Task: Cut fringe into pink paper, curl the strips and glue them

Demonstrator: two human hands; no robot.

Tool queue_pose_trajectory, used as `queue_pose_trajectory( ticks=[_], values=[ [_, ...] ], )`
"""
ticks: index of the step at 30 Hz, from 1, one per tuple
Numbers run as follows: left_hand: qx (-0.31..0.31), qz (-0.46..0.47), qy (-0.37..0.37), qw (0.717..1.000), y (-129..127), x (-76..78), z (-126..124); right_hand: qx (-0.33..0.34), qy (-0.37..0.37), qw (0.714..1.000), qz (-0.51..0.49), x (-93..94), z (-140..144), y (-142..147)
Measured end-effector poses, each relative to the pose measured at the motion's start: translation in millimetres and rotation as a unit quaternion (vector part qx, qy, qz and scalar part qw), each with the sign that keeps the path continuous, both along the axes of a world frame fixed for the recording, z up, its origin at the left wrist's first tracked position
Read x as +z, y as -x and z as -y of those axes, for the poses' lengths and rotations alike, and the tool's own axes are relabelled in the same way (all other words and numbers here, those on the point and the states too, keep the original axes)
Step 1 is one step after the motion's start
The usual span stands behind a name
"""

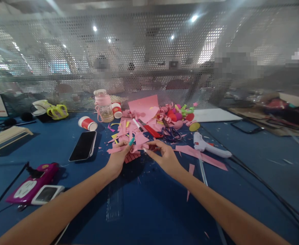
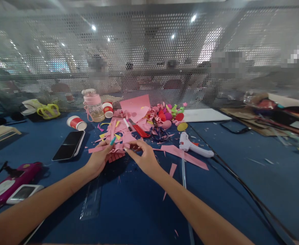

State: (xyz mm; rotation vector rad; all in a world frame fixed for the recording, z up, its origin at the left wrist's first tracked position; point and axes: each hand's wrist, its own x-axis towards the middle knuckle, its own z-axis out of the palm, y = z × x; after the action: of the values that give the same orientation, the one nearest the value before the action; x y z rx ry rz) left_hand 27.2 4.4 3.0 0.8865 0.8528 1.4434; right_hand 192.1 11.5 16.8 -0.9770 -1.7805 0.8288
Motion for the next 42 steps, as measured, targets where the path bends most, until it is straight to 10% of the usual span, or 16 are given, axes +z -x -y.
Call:
queue_pose_trajectory(
  ticks=[8, 14, 23, 38, 42],
  values=[
    [0.043, 0.03, -0.005, 0.999, -1, -3.7, -5, -0.12, -0.086, 0.988, -0.037, -7.0, 6, 4],
    [0.052, 0.092, 0.025, 0.994, 1, -8.9, -11, -0.055, -0.213, 0.972, 0.084, 3.4, 18, 6],
    [-0.076, 0.071, 0.04, 0.994, -2, -4.3, -2, -0.001, 0.138, 0.984, -0.11, -11.3, 4, 11],
    [-0.224, 0.044, 0.064, 0.972, -2, -7.0, 1, 0.222, 0.447, 0.793, -0.35, -3.5, 4, 9],
    [-0.261, 0.034, 0.049, 0.963, -1, -6.4, 2, 0.229, 0.468, 0.783, -0.339, -3.7, 4, 8]
  ],
)
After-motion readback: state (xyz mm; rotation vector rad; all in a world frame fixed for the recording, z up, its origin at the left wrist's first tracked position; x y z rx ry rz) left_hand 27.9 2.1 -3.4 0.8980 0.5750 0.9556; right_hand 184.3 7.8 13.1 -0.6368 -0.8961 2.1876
